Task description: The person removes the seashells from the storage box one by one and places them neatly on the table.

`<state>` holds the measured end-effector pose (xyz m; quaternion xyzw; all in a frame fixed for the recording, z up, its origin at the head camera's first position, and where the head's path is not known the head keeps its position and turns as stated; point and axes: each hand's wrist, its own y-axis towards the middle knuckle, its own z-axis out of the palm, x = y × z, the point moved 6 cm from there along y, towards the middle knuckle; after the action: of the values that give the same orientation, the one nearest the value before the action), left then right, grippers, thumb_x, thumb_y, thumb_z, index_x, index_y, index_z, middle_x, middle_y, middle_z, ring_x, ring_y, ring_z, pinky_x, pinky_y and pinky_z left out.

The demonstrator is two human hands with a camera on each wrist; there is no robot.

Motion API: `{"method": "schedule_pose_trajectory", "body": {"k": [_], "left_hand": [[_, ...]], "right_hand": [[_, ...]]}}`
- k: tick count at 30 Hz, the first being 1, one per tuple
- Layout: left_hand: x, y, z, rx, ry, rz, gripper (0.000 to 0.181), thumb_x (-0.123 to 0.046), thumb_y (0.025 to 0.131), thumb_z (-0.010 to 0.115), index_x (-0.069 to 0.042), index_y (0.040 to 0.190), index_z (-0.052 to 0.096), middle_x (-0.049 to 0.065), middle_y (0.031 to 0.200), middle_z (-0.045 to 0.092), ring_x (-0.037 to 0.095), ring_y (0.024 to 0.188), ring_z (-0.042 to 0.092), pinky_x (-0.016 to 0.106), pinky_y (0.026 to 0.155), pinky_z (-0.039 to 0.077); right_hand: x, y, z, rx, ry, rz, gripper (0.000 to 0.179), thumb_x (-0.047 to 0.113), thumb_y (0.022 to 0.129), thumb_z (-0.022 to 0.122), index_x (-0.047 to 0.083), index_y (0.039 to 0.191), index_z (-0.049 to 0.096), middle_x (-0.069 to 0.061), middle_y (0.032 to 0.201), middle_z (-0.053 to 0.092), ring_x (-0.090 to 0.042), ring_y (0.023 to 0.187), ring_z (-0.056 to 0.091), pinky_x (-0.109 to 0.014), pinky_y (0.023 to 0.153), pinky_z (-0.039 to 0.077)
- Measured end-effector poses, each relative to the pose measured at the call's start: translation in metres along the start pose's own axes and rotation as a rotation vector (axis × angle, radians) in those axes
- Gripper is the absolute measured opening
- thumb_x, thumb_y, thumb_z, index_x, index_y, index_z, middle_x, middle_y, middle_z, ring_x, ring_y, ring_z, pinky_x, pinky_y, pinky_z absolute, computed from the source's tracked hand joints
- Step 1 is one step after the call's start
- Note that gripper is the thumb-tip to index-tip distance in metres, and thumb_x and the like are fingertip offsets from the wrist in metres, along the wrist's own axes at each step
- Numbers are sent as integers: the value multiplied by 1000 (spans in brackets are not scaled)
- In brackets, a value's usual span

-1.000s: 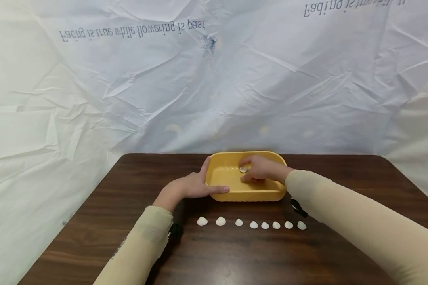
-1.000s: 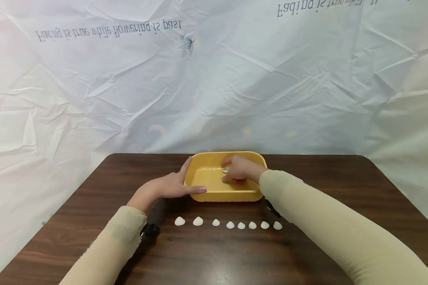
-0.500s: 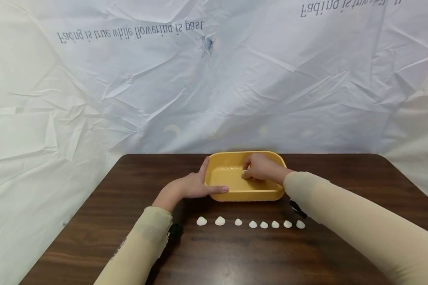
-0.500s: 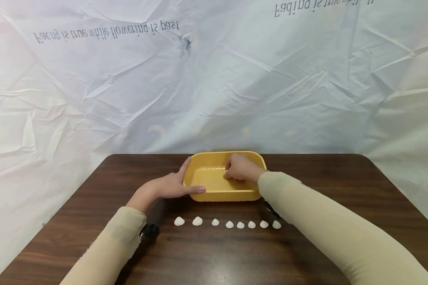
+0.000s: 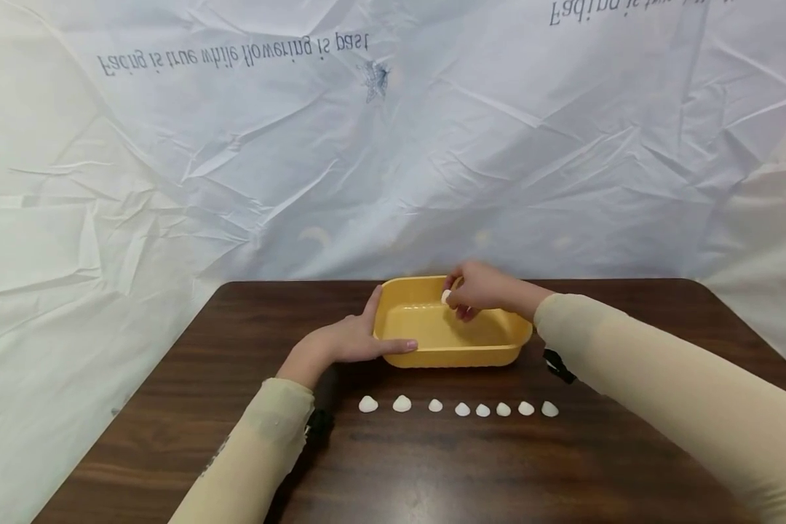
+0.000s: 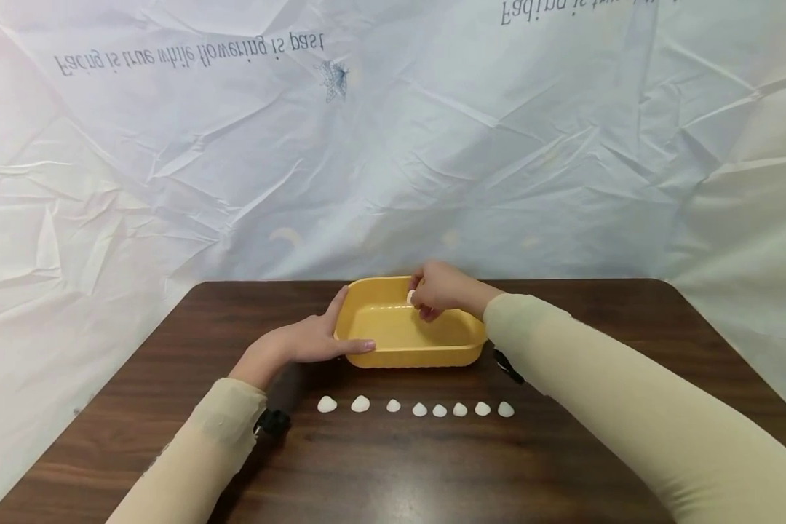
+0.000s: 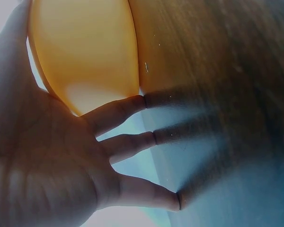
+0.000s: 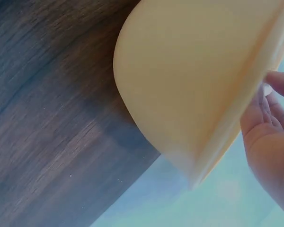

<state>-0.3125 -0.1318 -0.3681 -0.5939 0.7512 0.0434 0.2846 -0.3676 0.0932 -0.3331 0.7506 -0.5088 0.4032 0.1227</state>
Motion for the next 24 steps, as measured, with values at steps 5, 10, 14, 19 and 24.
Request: {"method": "schedule_pose_trajectory", "body": {"k": [5,10,14,19,24], "left_hand": [[0,-1,-1,6,-1,-12,139,-90,78,67,-28,171,-17,28,155,53,34,140,58,49,115,47],[-1,-1,-2,2,7,-8,138,-90,78,67,-29,171,-17,27,155,54,34,139,59,49,115,47],[0,0,-1,-2,5,-2,138,-90,78,67,-30,171,-17,27,155,54,34,139,59,49,115,47],[1,1,0,-3,4,1,138,-89,79,67,-29,171,-16,27,152,57,33,137,60,48,114,48],[0,2,-1,1,14,-2,138,-89,79,66,-30,170,-17,25,150,59,32,136,61,47,114,48]], "right_hand": [[5,-5,-3,-16,21,-60,37,9,105,64,-10,137,61,-25,103,70,-20,77,71,-46,84,65],[4,-7,-4,-41,30,-98,41,8,102,70,-11,138,63,-22,99,71,-18,76,73,-46,82,65],[4,-8,-6,-53,41,-112,42,8,101,71,-11,139,63,-21,97,72,-17,75,72,-45,82,65],[4,-12,-12,-52,67,-120,44,8,101,72,-11,139,63,-21,99,72,-16,76,72,-46,84,65],[10,-26,-28,-100,55,-169,40,14,101,74,-4,136,68,-14,95,72,-20,78,71,-43,80,65]]}}
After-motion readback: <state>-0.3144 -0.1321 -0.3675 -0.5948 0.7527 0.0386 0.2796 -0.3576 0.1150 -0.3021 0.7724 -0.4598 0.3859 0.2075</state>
